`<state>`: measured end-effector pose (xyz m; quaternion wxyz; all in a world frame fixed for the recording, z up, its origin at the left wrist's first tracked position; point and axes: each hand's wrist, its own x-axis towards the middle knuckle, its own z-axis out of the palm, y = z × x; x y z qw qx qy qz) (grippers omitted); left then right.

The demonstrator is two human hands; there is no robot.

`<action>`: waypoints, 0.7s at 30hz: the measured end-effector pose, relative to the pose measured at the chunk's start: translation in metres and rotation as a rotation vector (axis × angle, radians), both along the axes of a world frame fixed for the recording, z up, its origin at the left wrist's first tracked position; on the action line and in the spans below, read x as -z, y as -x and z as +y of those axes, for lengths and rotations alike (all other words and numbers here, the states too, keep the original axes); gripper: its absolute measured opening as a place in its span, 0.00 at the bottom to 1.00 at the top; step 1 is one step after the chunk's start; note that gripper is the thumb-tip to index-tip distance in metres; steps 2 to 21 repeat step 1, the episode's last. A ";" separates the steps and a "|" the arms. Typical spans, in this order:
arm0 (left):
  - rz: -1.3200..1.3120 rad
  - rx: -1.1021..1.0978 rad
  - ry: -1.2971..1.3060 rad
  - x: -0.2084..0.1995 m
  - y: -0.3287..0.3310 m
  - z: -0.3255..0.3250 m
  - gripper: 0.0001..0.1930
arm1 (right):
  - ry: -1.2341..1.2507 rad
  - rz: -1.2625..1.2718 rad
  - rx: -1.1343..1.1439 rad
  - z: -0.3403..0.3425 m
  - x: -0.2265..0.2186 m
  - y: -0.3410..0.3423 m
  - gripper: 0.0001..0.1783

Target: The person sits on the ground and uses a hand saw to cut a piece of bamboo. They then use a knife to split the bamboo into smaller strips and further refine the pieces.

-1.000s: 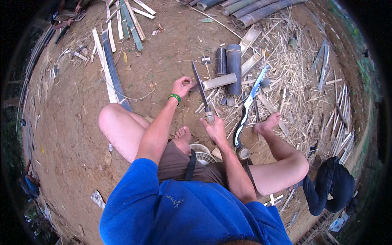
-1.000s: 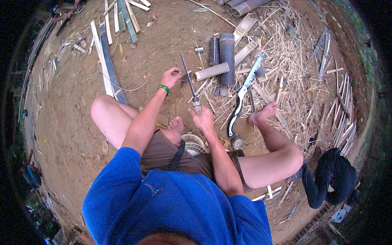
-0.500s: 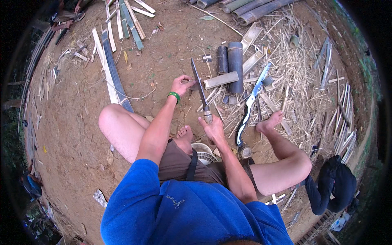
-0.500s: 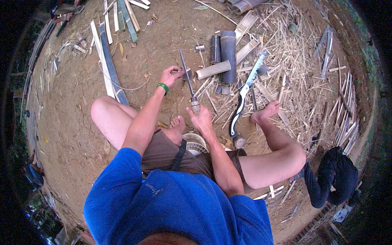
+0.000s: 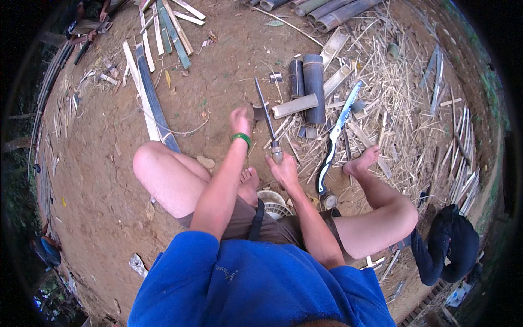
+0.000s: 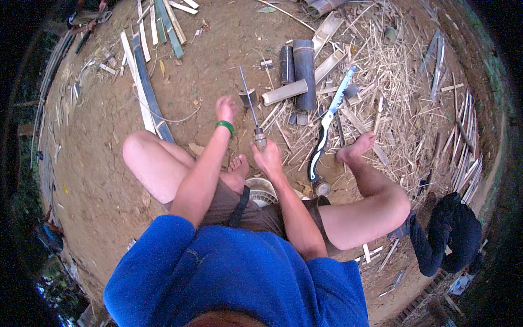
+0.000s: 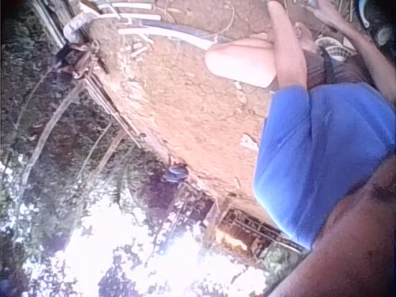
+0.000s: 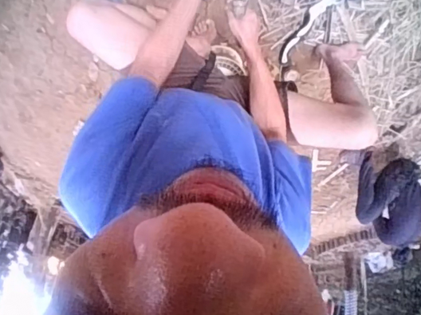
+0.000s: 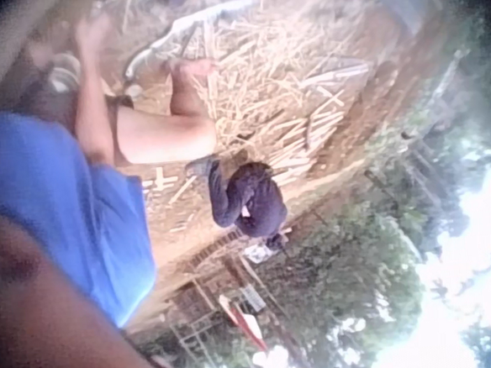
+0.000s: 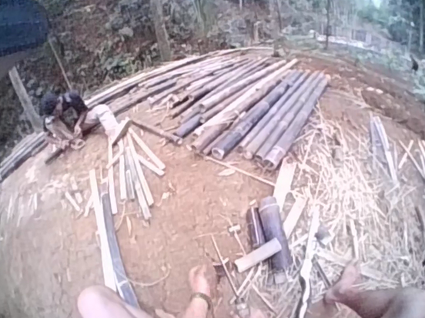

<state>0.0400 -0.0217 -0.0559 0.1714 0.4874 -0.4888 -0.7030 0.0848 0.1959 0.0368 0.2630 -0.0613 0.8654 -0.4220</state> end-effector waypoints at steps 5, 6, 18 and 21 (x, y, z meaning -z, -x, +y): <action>-0.005 -0.004 0.003 0.006 -0.004 -0.002 0.21 | 0.000 0.021 -0.006 -0.003 0.000 0.000 0.22; -0.005 -0.004 0.003 0.006 -0.004 -0.002 0.21 | 0.000 0.021 -0.006 -0.003 0.000 0.000 0.22; -0.005 -0.004 0.003 0.006 -0.004 -0.002 0.21 | 0.000 0.021 -0.006 -0.003 0.000 0.000 0.22; -0.005 -0.004 0.003 0.006 -0.004 -0.002 0.21 | 0.000 0.021 -0.006 -0.003 0.000 0.000 0.22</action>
